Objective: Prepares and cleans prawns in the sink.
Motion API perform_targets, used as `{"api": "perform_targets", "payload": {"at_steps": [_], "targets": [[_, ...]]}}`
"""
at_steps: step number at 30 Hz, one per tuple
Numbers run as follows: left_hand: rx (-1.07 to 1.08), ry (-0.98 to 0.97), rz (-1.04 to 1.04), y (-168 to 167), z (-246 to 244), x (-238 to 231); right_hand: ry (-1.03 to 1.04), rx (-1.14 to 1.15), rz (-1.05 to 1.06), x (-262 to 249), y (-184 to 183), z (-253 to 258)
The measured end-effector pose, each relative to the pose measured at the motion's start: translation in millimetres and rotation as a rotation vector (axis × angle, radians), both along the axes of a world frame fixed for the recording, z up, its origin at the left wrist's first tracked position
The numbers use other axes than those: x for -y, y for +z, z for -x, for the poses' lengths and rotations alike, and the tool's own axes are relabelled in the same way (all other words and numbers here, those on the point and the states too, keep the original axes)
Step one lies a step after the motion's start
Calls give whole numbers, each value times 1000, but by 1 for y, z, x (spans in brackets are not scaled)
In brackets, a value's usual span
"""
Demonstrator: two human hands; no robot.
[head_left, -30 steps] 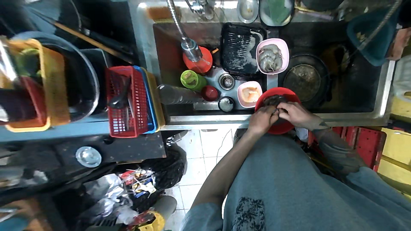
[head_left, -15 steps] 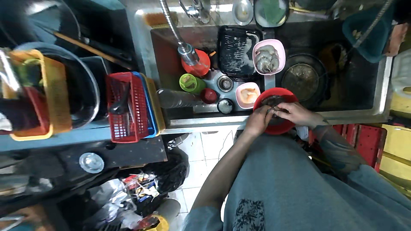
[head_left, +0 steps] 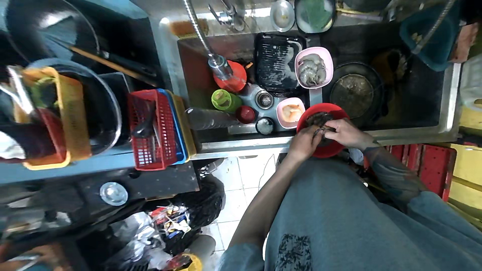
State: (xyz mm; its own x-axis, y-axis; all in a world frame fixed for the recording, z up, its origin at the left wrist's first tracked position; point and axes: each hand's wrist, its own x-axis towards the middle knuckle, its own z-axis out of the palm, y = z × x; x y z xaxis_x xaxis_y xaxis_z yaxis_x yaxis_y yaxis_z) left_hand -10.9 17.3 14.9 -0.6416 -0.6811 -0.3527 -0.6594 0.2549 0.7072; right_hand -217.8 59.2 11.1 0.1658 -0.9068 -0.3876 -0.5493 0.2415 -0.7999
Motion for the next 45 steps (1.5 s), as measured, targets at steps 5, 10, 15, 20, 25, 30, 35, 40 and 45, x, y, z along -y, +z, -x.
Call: {"api": "perform_targets", "payload": {"at_steps": [5, 10, 15, 20, 25, 30, 35, 40, 45], "targets": [[24, 70, 0, 8, 1, -3, -19, -69, 26, 5, 4, -4], [19, 104, -20, 11, -5, -3, 4, -134, -31, 9, 8, -2], [66, 124, -42, 20, -15, -2, 18, -241, -10, 7, 6, 6], [60, 130, 10, 37, -21, -1, 195, -390, 222, -4, -3, 6], [144, 99, 112, 41, -14, 1, 239, -427, 311, -22, -3, 6], [313, 47, 136, 39, -2, -2, -304, -27, 328, -23, -6, 62], [285, 38, 198, 61, 16, 9, -963, 55, 27, 38, 1, 159], [46, -87, 197, 86, 83, 42, -1040, 443, -48, 66, -75, 217], [-173, -90, 12, 42, 192, 83, -965, 518, -2, 59, -83, 221]]}}
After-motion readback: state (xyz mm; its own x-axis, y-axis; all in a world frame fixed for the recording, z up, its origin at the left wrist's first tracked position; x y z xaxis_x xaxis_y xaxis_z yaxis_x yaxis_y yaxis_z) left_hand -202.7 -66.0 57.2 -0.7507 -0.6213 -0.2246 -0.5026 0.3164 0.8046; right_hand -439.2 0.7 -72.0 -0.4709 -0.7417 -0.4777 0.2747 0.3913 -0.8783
